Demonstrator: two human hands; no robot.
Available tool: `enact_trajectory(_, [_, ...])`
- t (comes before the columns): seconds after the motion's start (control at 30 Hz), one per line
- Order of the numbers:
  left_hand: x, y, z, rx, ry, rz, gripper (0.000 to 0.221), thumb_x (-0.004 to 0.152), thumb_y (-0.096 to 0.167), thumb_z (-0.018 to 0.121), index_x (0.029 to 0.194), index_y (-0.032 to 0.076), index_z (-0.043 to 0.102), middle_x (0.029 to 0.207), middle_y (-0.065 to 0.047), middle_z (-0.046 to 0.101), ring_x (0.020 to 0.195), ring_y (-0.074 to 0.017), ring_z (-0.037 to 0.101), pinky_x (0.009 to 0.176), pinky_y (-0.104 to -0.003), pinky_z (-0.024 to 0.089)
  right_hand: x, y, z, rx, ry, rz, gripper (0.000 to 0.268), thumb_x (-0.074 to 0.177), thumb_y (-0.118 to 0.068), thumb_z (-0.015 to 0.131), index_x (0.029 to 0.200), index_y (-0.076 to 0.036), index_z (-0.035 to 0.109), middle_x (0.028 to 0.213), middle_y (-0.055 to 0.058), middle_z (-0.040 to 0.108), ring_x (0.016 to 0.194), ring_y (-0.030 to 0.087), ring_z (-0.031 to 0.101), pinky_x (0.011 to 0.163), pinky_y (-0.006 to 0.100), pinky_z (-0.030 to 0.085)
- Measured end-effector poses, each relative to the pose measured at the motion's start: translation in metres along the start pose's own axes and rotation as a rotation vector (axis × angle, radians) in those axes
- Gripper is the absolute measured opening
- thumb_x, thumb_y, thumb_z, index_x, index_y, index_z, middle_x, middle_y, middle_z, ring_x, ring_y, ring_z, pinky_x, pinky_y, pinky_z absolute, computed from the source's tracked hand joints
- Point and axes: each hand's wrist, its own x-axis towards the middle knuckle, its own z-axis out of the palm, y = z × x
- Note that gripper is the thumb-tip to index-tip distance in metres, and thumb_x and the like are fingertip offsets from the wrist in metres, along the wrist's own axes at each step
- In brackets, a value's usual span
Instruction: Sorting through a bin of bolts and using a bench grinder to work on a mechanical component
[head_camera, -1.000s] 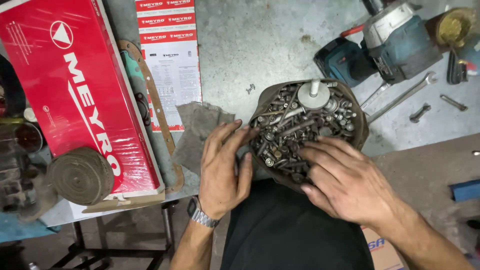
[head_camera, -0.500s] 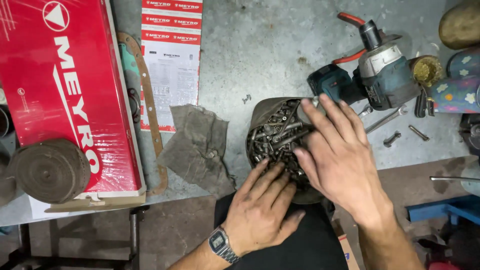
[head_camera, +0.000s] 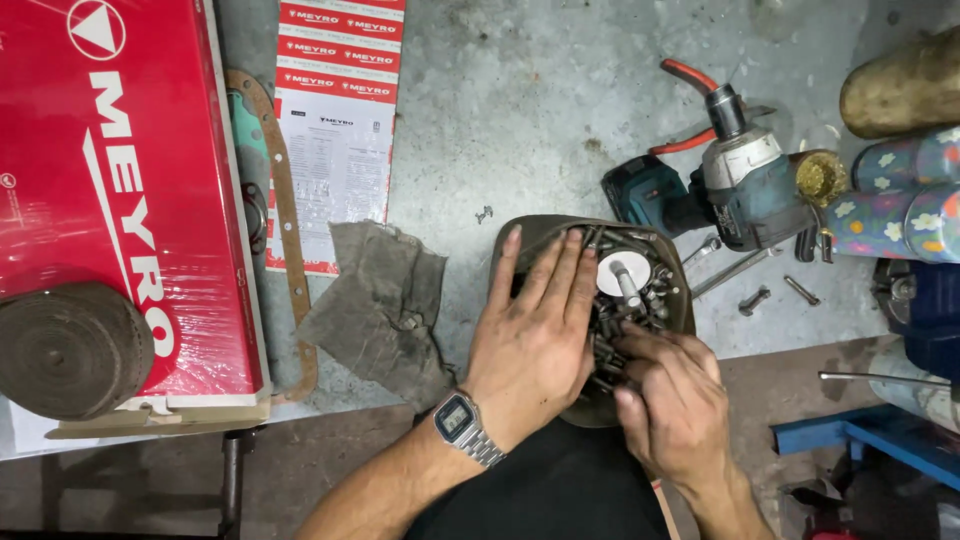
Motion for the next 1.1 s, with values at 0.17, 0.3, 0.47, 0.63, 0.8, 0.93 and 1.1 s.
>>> enact_trajectory(0.17, [-0.007, 0.003, -0.002, -0.05, -0.027, 0.02, 0.057, 0.08, 0.004, 0.05, 0.135, -0.01, 0.052, 0.144, -0.031, 0.051, 0.136, -0.0407, 0.048, 0.123, -0.052, 0.025, 0.004, 0.005, -0.005, 0.181, 0.277, 0.067, 0.044, 0.104, -0.024, 0.031, 0.072, 0.002, 0.047, 0.101, 0.03, 0.063, 0.1, 0.041, 0.068, 0.081, 0.042, 0.06])
enact_trajectory(0.3, [-0.023, 0.015, -0.009, -0.105, 0.009, 0.063, 0.044, 0.081, 0.0, 0.052, 0.123, -0.006, 0.061, 0.131, -0.026, 0.062, 0.123, -0.0373, 0.058, 0.121, -0.053, 0.029, 0.039, 0.009, -0.013, 0.059, -0.019, 0.097, 0.039, 0.101, -0.029, 0.041, 0.083, 0.001, 0.056, 0.137, 0.028, 0.055, 0.135, 0.046, 0.05, 0.114, 0.054, 0.041])
enact_trajectory(0.47, [-0.034, 0.013, -0.026, -0.128, -0.028, 0.055, 0.03, 0.093, 0.011, 0.052, 0.115, -0.004, 0.067, 0.133, -0.023, 0.063, 0.123, -0.0361, 0.058, 0.12, -0.053, 0.031, 0.035, 0.007, -0.009, 0.012, -0.117, 0.042, 0.04, 0.102, -0.029, 0.043, 0.082, 0.004, 0.053, 0.124, 0.026, 0.059, 0.122, 0.042, 0.057, 0.109, 0.055, 0.045])
enact_trajectory(0.63, [-0.042, -0.005, -0.036, -0.282, 0.096, 0.056, 0.011, 0.095, 0.011, 0.064, 0.097, 0.002, 0.069, 0.102, -0.011, 0.073, 0.095, -0.0251, 0.067, 0.111, -0.055, 0.039, 0.012, 0.005, -0.005, 0.057, -0.059, -0.03, 0.044, 0.101, -0.03, 0.037, 0.072, -0.002, 0.053, 0.116, 0.026, 0.066, 0.118, 0.041, 0.064, 0.113, 0.059, 0.039])
enact_trajectory(0.8, [-0.023, -0.008, -0.041, -0.184, 0.161, -0.007, 0.018, 0.098, 0.016, 0.058, 0.105, 0.003, 0.069, 0.108, -0.01, 0.072, 0.095, -0.0246, 0.065, 0.098, -0.047, 0.046, 0.003, -0.005, -0.004, 0.105, -0.041, 0.001, 0.043, 0.102, -0.033, 0.035, 0.074, -0.005, 0.053, 0.125, 0.027, 0.064, 0.123, 0.041, 0.062, 0.115, 0.057, 0.037])
enact_trajectory(0.93, [-0.01, -0.001, -0.017, -0.005, 0.022, -0.032, 0.045, 0.1, 0.034, 0.056, 0.13, -0.001, 0.061, 0.126, -0.015, 0.068, 0.111, -0.0287, 0.061, 0.108, -0.048, 0.038, -0.002, -0.011, -0.003, 0.156, 0.027, 0.014, 0.046, 0.103, -0.035, 0.03, 0.074, -0.006, 0.049, 0.122, 0.027, 0.065, 0.119, 0.04, 0.066, 0.113, 0.057, 0.04])
enact_trajectory(1.1, [-0.017, 0.003, -0.007, -0.119, -0.03, 0.052, 0.047, 0.099, 0.018, 0.055, 0.142, 0.0, 0.051, 0.126, -0.016, 0.071, 0.12, -0.0306, 0.063, 0.119, -0.058, 0.028, -0.02, -0.007, 0.006, 0.292, 0.179, 0.104, 0.045, 0.104, -0.037, 0.032, 0.075, -0.007, 0.05, 0.107, 0.022, 0.07, 0.104, 0.037, 0.071, 0.107, 0.057, 0.047])
